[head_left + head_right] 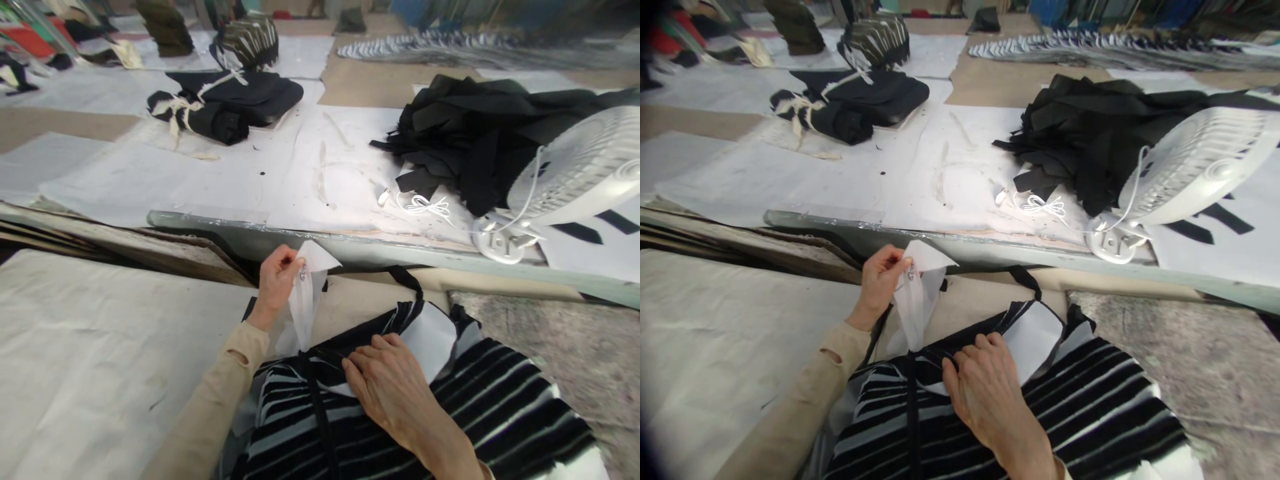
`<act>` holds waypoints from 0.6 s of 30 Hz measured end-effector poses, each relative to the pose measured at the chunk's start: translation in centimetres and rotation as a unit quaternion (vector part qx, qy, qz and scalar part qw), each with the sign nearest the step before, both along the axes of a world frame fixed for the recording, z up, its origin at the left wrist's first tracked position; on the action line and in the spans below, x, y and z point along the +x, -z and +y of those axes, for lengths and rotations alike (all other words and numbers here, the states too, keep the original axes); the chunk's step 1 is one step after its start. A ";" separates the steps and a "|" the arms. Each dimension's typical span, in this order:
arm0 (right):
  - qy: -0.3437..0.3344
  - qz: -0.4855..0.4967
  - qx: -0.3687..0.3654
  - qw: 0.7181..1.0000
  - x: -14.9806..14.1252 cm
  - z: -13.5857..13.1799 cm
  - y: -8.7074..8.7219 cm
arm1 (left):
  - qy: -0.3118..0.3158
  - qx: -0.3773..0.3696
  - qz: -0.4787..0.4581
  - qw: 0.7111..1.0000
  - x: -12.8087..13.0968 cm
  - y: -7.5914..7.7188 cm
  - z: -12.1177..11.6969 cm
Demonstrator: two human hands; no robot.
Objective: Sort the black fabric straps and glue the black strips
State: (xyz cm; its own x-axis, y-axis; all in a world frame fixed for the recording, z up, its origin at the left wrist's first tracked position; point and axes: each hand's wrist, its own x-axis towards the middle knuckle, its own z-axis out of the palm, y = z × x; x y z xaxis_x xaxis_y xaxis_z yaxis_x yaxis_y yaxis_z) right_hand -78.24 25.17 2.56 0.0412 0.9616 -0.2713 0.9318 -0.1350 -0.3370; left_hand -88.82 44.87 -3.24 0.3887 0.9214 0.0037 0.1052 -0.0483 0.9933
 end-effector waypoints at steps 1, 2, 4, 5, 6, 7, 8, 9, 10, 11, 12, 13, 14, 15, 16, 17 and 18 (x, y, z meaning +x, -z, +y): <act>-0.002 -0.004 -0.005 1.000 0.0 0.1 0.0 | -0.030 -0.006 -0.048 0.998 0.2 -1.5 1.0; -0.004 -0.008 -0.009 1.000 0.1 0.1 -0.1 | -0.064 -0.005 -0.095 0.993 0.3 -3.3 2.1; -0.010 -0.014 -0.018 1.000 0.1 0.3 -0.2 | -0.154 0.027 -0.179 0.971 0.0 -7.6 4.3; -0.013 -0.017 -0.025 0.999 0.1 0.4 -0.3 | -0.209 0.065 -0.205 0.954 -0.4 -10.0 5.3; -0.016 -0.022 -0.032 0.999 0.1 0.6 -0.3 | -0.252 0.094 -0.216 0.939 -0.9 -12.5 6.0; -0.020 -0.029 -0.039 0.999 0.1 0.7 -0.4 | -0.241 0.115 -0.210 0.940 -1.5 -14.9 6.3; -0.022 -0.039 -0.045 0.998 0.1 0.9 -0.4 | -0.197 0.143 -0.184 0.952 -2.2 -17.0 6.1; -0.023 -0.051 -0.049 0.997 0.1 1.0 -0.4 | -0.177 0.164 -0.146 0.959 -2.9 -18.7 5.4; -0.023 -0.062 -0.051 0.996 0.1 1.1 -0.3 | -0.169 0.192 -0.103 0.961 -3.8 -19.9 4.2; -0.020 -0.072 -0.054 0.996 0.2 1.3 -0.2 | -0.137 0.188 -0.031 0.972 -4.9 -20.5 2.5; -0.015 -0.075 -0.060 0.995 0.2 1.5 0.0 | -0.122 0.184 0.033 0.975 -6.2 -20.5 0.3; -0.008 -0.072 -0.069 0.995 0.3 1.6 0.4 | -0.130 0.194 0.082 0.969 -7.7 -20.1 -2.1; 0.001 -0.065 -0.082 0.995 0.4 1.9 0.7 | -0.117 0.184 0.164 0.962 -9.5 -19.3 -4.7; 0.010 -0.054 -0.096 0.994 0.5 2.1 1.1 | -0.111 0.193 0.225 0.949 -11.5 -18.1 -7.5; 0.019 -0.043 -0.109 0.993 0.7 2.4 1.5 | -0.082 0.194 0.275 0.938 -13.6 -16.9 -10.2; 0.029 -0.033 -0.117 0.992 0.8 2.8 1.8 | -0.048 0.185 0.310 0.931 -15.8 -15.6 -12.9; 0.038 -0.022 -0.118 0.992 1.0 3.1 2.0 | -0.059 0.164 0.340 0.924 -18.0 -14.4 -15.5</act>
State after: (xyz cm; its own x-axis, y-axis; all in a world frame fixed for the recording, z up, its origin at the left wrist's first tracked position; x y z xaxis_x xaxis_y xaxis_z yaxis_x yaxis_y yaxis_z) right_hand -77.24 28.25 0.61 0.1276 0.8649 -0.4854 0.9291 -0.2755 -0.2466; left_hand -106.81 29.33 11.12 0.3008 0.9501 0.0825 0.7229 -0.2836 0.6301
